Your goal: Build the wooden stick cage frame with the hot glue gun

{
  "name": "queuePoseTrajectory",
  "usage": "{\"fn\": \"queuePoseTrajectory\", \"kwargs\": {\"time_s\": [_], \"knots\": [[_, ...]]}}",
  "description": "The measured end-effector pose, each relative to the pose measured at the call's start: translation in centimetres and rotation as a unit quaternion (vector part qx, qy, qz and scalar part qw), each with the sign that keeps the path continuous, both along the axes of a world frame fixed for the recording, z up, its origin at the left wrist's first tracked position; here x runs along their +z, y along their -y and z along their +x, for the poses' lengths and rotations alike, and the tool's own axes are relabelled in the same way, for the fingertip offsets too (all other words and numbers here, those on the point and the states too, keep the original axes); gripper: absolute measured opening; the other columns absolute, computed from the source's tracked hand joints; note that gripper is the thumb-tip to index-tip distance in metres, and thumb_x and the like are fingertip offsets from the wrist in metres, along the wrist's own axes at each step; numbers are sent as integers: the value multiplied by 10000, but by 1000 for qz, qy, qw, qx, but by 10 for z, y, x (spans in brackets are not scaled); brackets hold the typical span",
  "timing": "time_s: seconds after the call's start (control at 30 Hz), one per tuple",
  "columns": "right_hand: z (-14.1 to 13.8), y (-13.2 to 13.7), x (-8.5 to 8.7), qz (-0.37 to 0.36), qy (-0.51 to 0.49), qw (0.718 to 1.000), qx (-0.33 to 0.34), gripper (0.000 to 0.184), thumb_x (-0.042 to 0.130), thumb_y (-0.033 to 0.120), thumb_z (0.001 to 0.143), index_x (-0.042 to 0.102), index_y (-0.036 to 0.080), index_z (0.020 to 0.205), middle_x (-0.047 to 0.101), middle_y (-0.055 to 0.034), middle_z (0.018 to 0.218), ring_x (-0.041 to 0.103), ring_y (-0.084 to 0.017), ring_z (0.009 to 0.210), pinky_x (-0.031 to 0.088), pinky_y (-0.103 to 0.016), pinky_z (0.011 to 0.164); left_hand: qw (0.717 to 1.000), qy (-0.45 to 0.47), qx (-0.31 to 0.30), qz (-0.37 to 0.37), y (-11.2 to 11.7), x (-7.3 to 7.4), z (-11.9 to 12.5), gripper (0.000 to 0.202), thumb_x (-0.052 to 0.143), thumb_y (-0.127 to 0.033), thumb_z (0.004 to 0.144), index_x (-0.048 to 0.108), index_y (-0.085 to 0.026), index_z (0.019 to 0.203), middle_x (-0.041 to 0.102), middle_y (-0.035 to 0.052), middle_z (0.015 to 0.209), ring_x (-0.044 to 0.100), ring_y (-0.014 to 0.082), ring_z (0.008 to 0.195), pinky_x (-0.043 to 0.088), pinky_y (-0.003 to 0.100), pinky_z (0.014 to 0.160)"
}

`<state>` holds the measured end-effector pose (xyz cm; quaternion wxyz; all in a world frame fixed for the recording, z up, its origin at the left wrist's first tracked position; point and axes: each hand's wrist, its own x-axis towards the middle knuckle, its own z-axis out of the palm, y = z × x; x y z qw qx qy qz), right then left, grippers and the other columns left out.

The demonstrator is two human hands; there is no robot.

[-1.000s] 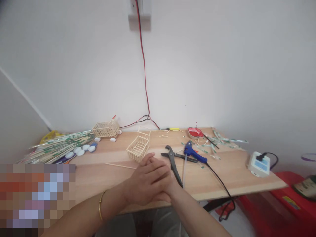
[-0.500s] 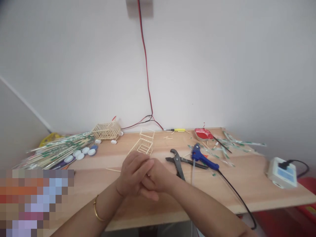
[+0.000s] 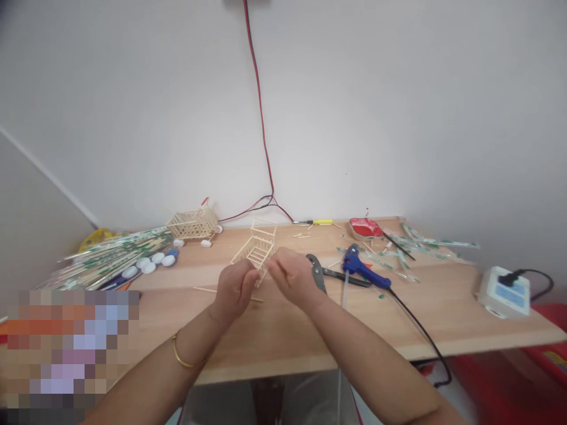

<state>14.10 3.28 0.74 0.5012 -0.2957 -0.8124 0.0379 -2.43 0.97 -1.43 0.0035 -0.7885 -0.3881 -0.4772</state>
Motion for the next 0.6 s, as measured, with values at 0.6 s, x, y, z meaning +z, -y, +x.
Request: {"fn": "queuePoseTrajectory", "kwargs": {"time_s": [0.6], "knots": [[17, -38, -11, -205, -179, 952, -140, 233, 413, 417, 874, 470, 214, 774, 487, 18, 619, 461, -159, 613, 362, -287, 621, 967, 143, 209, 3, -16, 24, -22, 728, 738, -439, 642, 385, -195, 1230, 367, 136, 1249, 340, 276, 1239, 294, 461, 1046]]}}
